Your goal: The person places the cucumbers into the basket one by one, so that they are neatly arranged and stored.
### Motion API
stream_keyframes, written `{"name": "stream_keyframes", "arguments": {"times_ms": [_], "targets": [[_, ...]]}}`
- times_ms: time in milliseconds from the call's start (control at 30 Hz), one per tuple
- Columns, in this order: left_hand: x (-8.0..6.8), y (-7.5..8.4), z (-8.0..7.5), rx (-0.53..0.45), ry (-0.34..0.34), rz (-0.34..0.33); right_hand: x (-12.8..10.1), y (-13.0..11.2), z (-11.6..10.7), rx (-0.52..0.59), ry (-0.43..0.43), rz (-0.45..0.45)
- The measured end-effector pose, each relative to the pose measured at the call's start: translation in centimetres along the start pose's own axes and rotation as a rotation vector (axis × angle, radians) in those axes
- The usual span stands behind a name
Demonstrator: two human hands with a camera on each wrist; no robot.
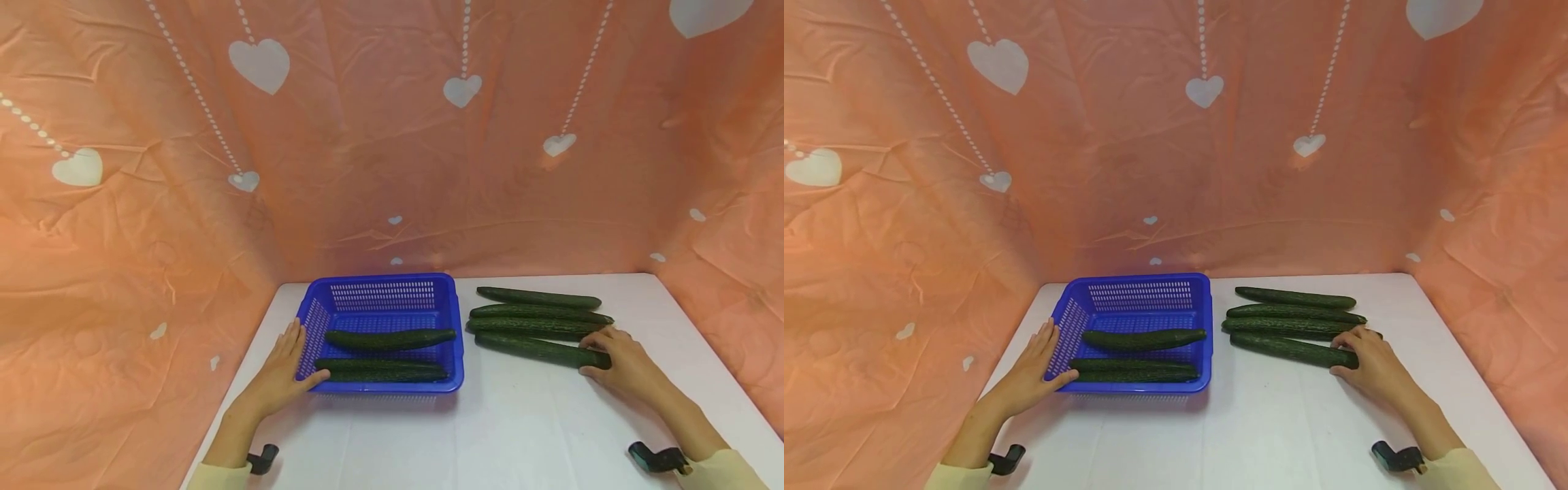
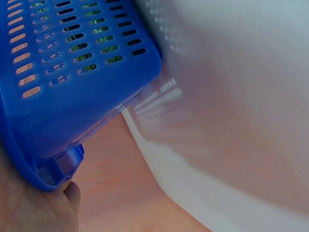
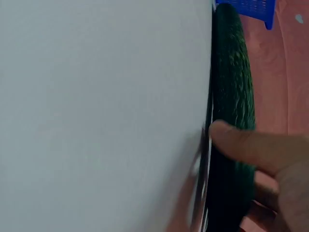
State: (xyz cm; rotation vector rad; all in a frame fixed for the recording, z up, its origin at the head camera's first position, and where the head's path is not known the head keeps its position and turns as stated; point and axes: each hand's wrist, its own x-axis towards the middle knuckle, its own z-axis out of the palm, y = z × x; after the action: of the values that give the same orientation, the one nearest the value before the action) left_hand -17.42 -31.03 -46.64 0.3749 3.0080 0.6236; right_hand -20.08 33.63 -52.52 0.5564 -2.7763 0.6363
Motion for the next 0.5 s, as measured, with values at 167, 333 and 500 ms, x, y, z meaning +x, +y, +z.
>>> {"name": "stream_keyframes", "arguments": {"times_ms": [167, 333, 500], "targets": [[0.0, 0.0, -0.1, -0.008, 0.0, 0.003, -0.4, -0.7, -0.9, 0.158, -0.006, 0.046], [0.0, 0.0, 0.0, -0.004, 0.0, 0.005, -0.5, -1.2, -2.3, 0.207, 0.005, 0.108], [0.0, 0.0, 0.0, 0.001, -0.002, -0.002, -0.5, -1.5, -3.5, 0.163, 0.095, 0.084]]}}
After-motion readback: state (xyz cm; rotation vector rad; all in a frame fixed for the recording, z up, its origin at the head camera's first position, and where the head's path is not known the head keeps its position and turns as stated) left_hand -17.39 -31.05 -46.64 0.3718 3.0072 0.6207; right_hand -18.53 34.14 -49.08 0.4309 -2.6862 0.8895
